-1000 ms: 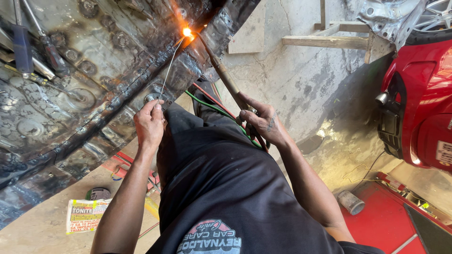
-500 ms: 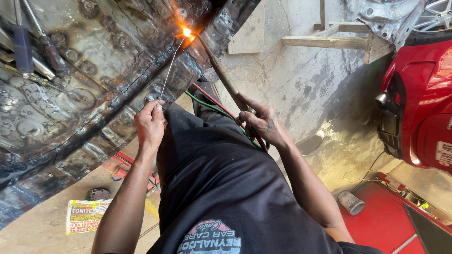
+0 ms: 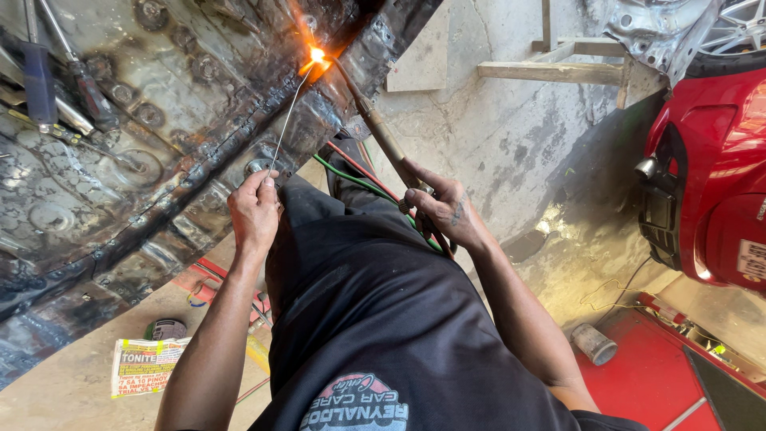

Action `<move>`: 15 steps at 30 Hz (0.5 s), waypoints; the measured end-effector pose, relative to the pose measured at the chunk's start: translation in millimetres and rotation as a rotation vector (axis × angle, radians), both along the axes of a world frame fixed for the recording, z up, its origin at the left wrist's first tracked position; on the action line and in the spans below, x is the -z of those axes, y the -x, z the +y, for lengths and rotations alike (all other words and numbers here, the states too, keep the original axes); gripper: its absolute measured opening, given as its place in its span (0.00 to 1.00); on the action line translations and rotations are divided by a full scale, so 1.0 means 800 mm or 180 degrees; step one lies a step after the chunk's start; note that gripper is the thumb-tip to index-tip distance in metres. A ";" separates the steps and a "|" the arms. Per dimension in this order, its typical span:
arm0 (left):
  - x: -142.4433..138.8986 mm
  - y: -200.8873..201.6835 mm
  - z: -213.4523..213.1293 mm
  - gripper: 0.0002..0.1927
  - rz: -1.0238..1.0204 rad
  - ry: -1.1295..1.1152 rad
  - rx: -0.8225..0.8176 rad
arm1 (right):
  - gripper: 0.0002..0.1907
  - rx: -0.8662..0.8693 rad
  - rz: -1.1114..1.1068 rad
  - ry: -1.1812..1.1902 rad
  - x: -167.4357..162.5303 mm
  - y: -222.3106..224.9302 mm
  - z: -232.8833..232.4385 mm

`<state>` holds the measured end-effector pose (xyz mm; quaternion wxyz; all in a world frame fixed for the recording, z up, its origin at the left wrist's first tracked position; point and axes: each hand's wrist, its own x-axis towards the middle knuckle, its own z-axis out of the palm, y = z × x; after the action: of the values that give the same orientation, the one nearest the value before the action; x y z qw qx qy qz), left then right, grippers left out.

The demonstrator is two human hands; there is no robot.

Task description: The person lies under a raised car and works along the undercarriage seam, holding a torch in one hand and feeding a wire with the other. The torch flame melts the wire along the seam as they move from spot to spot, occasionally pausing to reposition the wire or torch.

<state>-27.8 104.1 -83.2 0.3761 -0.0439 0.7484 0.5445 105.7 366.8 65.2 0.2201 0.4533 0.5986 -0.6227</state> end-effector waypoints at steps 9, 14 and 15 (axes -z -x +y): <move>0.001 0.002 0.004 0.10 0.0114 -0.0055 0.0011 | 0.32 -0.0028 -0.0018 -0.0022 0.000 -0.001 0.001; -0.001 0.001 0.002 0.10 -0.0154 -0.0136 -0.0098 | 0.33 -0.0008 -0.0067 -0.0020 -0.002 -0.001 0.001; -0.001 0.001 0.002 0.10 -0.0071 -0.0095 -0.0040 | 0.33 0.0015 -0.0082 -0.0005 -0.002 0.000 0.001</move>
<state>-28.8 105.7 -82.1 0.3817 -0.0490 0.7357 0.5574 105.9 367.7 66.7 0.2261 0.4629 0.5951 -0.6168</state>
